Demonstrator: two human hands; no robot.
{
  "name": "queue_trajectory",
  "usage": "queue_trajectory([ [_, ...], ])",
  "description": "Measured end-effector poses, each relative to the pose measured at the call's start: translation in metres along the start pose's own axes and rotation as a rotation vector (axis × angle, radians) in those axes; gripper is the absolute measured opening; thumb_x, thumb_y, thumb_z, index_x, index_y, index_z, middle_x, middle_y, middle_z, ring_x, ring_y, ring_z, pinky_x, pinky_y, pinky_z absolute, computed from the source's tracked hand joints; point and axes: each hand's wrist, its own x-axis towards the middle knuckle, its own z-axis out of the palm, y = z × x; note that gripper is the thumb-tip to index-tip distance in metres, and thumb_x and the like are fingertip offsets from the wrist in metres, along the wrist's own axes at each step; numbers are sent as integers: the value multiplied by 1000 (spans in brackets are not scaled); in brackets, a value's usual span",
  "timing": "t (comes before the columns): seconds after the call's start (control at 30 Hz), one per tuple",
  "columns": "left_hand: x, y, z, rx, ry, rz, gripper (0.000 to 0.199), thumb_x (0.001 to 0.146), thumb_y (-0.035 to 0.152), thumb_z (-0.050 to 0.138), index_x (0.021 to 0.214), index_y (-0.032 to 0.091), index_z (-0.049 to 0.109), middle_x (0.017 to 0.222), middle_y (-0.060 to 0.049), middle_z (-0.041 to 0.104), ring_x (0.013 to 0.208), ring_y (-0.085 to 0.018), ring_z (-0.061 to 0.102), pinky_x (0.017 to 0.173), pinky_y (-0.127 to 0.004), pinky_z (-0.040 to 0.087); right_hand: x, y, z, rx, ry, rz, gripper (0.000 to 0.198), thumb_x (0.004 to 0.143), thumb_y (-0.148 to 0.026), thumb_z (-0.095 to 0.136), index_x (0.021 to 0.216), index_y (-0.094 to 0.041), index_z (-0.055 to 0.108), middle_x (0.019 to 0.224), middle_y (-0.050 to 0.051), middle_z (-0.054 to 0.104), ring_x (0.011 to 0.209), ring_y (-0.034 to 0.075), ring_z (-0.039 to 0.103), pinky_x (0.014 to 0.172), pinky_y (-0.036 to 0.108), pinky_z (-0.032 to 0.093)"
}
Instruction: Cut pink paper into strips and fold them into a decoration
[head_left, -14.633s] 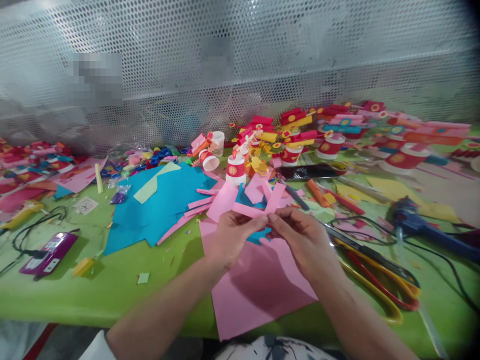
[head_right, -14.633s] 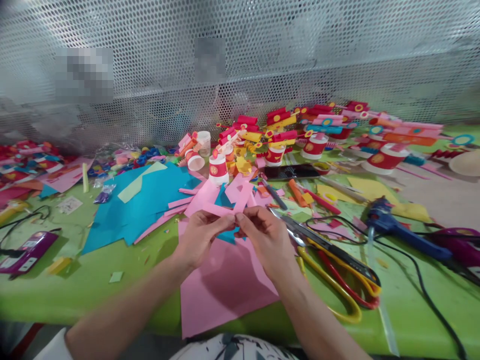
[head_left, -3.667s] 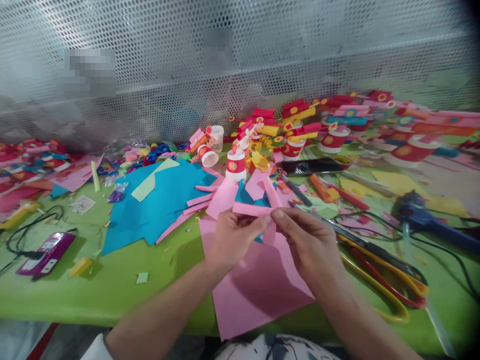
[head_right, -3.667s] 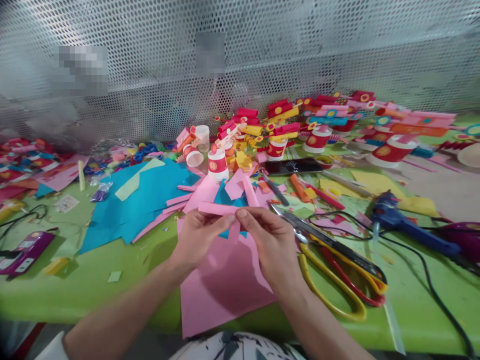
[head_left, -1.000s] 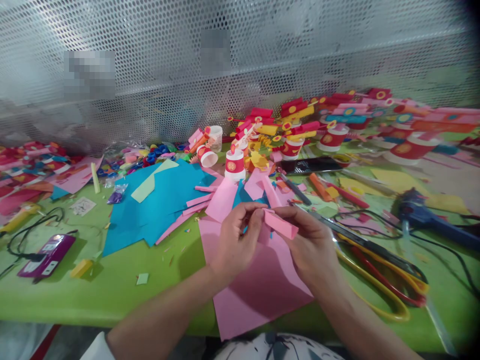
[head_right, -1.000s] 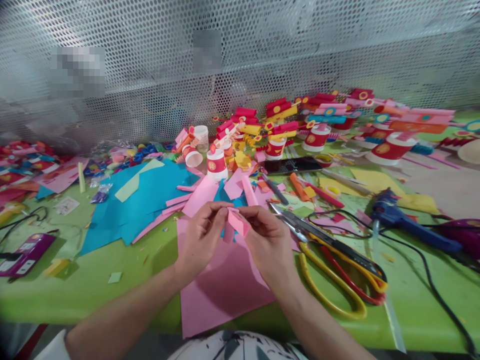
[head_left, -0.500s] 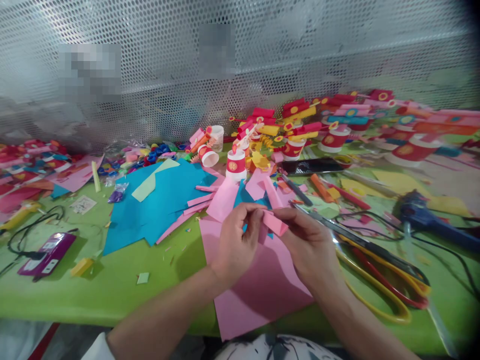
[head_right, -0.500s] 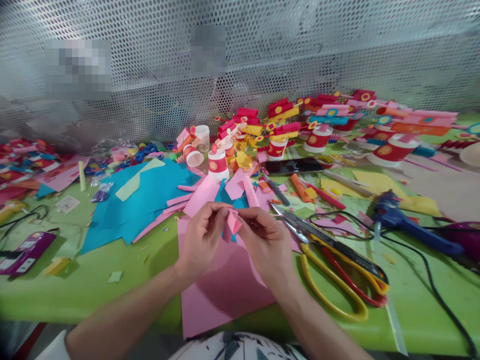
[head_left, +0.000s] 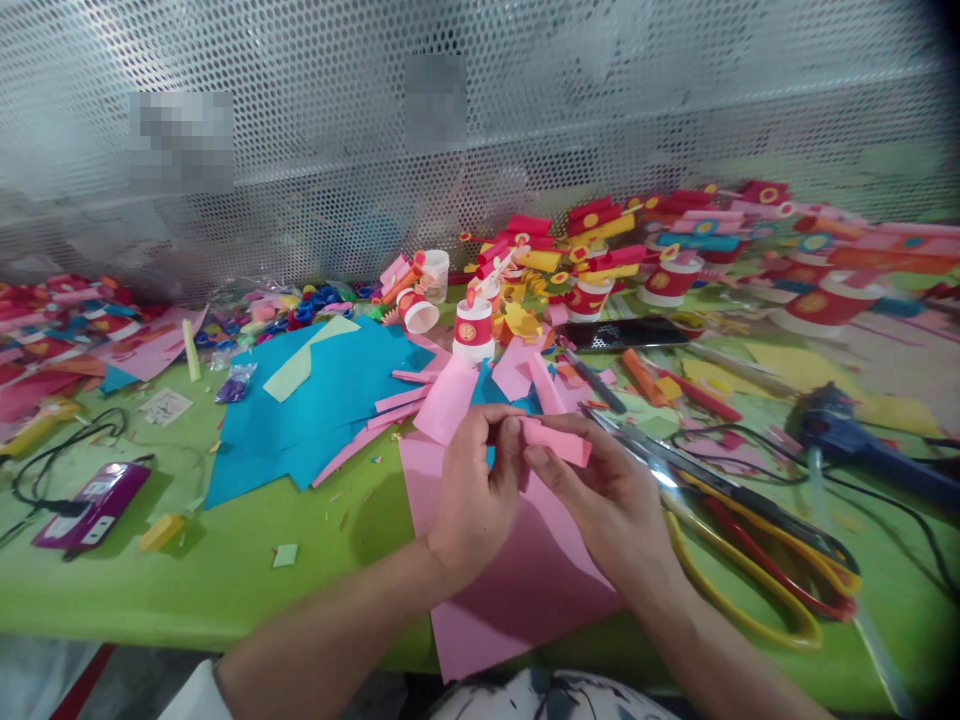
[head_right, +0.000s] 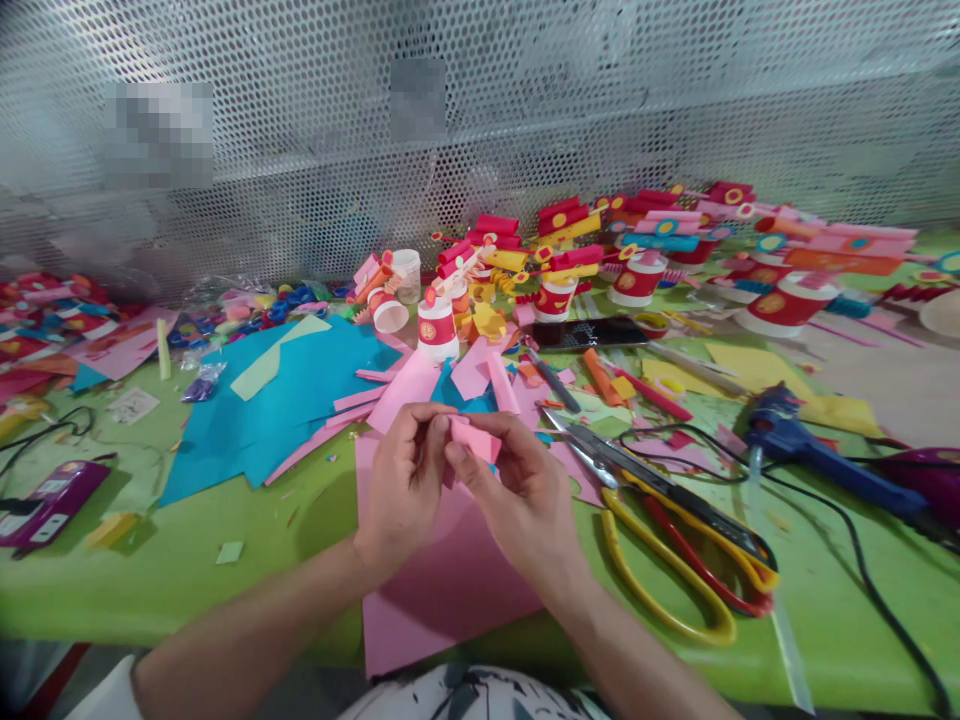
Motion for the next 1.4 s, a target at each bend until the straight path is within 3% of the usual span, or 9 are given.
queue_trajectory([
  [0.23, -2, 5, -1, 50, 33, 55, 22, 105, 36, 47, 110, 19, 61, 96, -7, 67, 84, -16, 64, 79, -30, 50, 1, -1, 0, 78, -1, -2, 12, 89, -36, 73, 95, -26, 76, 87, 0, 73, 80, 16, 65, 71, 27, 54],
  [0.47, -1, 2, 1, -234, -28, -9, 28, 96, 35, 65, 119, 18, 63, 91, -5, 66, 77, -15, 64, 69, -29, 55, 1, 5, -2, 165, 29, 52, 12, 89, -37, 74, 94, -27, 79, 85, 0, 73, 73, 14, 63, 67, 26, 53],
  [0.57, 1, 0, 2, -296, -32, -78, 25, 94, 33, 68, 111, 16, 66, 90, -5, 68, 79, -15, 64, 71, -29, 56, 1, 11, -2, 226, 64, 99, 16, 86, -40, 78, 93, -26, 79, 83, 0, 73, 75, 15, 63, 70, 27, 53],
  [0.87, 4, 7, -3, -172, -84, -49, 18, 98, 34, 61, 93, 17, 66, 76, -1, 67, 71, -13, 63, 70, -27, 52, 2, 9, -4, 307, 62, 209, 20, 80, -38, 83, 95, -26, 77, 84, 0, 74, 78, 16, 66, 74, 29, 55],
  [1.0, 4, 7, -5, -132, -86, -45, 16, 98, 33, 61, 95, 18, 66, 78, -2, 67, 74, -14, 63, 70, -27, 52, 4, 5, -4, 313, 68, 273, 28, 73, -39, 88, 93, -25, 76, 81, 1, 74, 74, 16, 67, 71, 30, 56],
  [1.4, 7, 11, -7, -172, -122, -74, 15, 95, 31, 65, 92, 17, 71, 73, -1, 68, 69, -12, 62, 68, -25, 52, 6, 6, -9, 128, 94, 67, 12, 77, -32, 86, 87, -30, 79, 84, -1, 74, 81, 16, 66, 76, 29, 55],
])
